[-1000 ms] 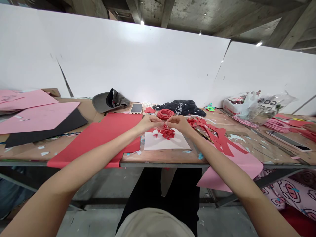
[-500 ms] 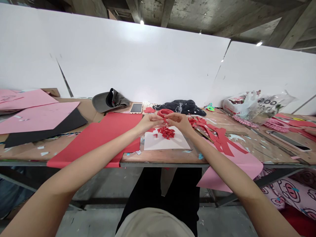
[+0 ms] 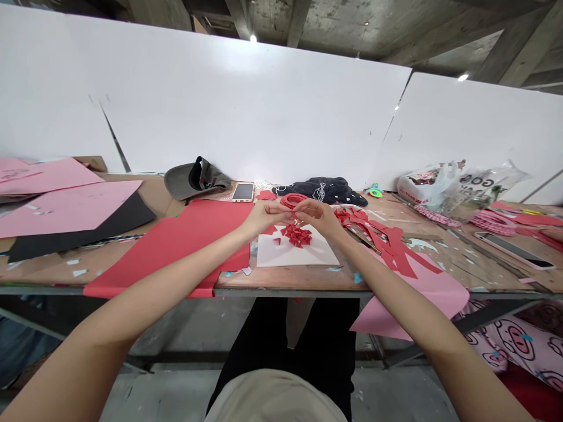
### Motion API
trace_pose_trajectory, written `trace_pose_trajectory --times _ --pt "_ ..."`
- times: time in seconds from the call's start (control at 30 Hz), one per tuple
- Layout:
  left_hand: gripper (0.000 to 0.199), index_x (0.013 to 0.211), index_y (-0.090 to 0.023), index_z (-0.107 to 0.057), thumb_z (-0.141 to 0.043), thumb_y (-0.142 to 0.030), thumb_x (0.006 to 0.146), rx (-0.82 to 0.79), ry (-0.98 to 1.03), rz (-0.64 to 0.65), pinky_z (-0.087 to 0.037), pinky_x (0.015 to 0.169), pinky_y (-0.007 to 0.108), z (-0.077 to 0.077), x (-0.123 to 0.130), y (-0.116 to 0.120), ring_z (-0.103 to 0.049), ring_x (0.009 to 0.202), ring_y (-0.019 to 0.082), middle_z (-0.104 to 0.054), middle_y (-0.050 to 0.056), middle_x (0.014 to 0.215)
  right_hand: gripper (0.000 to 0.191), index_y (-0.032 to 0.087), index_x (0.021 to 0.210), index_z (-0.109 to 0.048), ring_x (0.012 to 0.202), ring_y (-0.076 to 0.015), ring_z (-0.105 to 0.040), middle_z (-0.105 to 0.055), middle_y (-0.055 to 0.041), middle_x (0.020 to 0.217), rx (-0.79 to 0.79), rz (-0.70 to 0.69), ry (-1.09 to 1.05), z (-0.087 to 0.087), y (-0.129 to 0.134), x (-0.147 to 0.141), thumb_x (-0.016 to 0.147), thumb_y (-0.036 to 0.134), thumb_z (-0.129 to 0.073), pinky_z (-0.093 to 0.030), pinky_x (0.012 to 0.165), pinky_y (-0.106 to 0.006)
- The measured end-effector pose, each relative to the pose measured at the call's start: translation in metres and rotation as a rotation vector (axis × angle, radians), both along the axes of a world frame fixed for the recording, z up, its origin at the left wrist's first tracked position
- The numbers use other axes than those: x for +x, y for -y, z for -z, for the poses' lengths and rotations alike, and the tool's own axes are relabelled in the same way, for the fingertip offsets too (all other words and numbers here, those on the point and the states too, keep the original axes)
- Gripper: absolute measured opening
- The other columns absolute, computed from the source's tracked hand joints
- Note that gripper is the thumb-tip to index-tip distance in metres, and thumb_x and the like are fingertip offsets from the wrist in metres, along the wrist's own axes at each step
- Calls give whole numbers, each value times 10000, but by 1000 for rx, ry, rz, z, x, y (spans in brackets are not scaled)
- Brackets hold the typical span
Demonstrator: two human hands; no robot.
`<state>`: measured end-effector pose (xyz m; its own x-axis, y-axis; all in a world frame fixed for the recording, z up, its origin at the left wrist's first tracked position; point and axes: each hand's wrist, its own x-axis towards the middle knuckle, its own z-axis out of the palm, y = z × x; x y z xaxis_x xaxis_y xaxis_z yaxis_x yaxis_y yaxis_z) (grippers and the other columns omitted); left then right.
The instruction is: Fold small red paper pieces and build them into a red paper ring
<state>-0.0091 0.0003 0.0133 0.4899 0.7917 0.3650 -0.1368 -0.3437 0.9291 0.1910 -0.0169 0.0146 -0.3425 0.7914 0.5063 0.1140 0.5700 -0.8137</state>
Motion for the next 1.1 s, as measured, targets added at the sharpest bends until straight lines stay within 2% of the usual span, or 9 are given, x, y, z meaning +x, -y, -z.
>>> trace_pose_trajectory --times 0.17,0.37,0.5,0.6,0.8,0.97,1.1 --pt "352 904 -131 -765 -826 -376 658 45 47 -45 -582 872 421 0 1 2 -729 834 250 -759 100 870 246 200 890 -652 712 -147 -653 -640 -14 828 -26 -15 -37 -1 1 0 781 410 -718 -597 677 -332" --pt "349 926 -138 -763 -826 -361 666 -69 43 59 -551 938 444 -2 0 1 -722 898 256 -754 113 947 258 201 854 -666 760 -166 -655 -641 -28 873 -8 -1 -35 -2 3 0 760 433 -729 -607 703 -355" --pt "373 927 -145 -763 -856 -339 622 -137 63 60 -524 979 453 -3 -2 1 -715 933 258 -754 113 958 242 203 874 -659 765 -164 -646 -632 -33 888 33 -9 -14 -2 2 2 790 426 -700 -603 718 -362" --pt "344 908 -146 -761 -860 -309 622 -194 84 81 -511 1004 430 -5 -4 1 -709 965 253 -753 109 964 209 207 881 -655 746 -153 -637 -615 -28 886 75 -15 9 -1 1 4 814 403 -679 -598 722 -358" --pt "328 969 -137 -743 -785 -363 735 -293 9 115 -535 969 345 -9 -7 2 -706 982 229 -743 129 1012 177 213 900 -672 758 -154 -638 -594 -40 942 156 -12 76 3 -1 5 846 378 -640 -594 710 -360" --pt "305 939 -131 -737 -827 -279 689 -348 -39 100 -549 940 320 -8 -8 2 -723 913 204 -751 119 970 193 212 862 -683 738 -151 -643 -610 -41 914 166 -15 125 2 2 2 836 400 -651 -596 694 -355" --pt "317 909 -133 -751 -848 -297 655 -346 -39 107 -552 939 327 -7 -9 2 -723 910 213 -754 119 948 234 202 847 -697 741 -164 -659 -652 -45 864 92 -8 73 0 1 2 783 426 -708 -609 691 -355"
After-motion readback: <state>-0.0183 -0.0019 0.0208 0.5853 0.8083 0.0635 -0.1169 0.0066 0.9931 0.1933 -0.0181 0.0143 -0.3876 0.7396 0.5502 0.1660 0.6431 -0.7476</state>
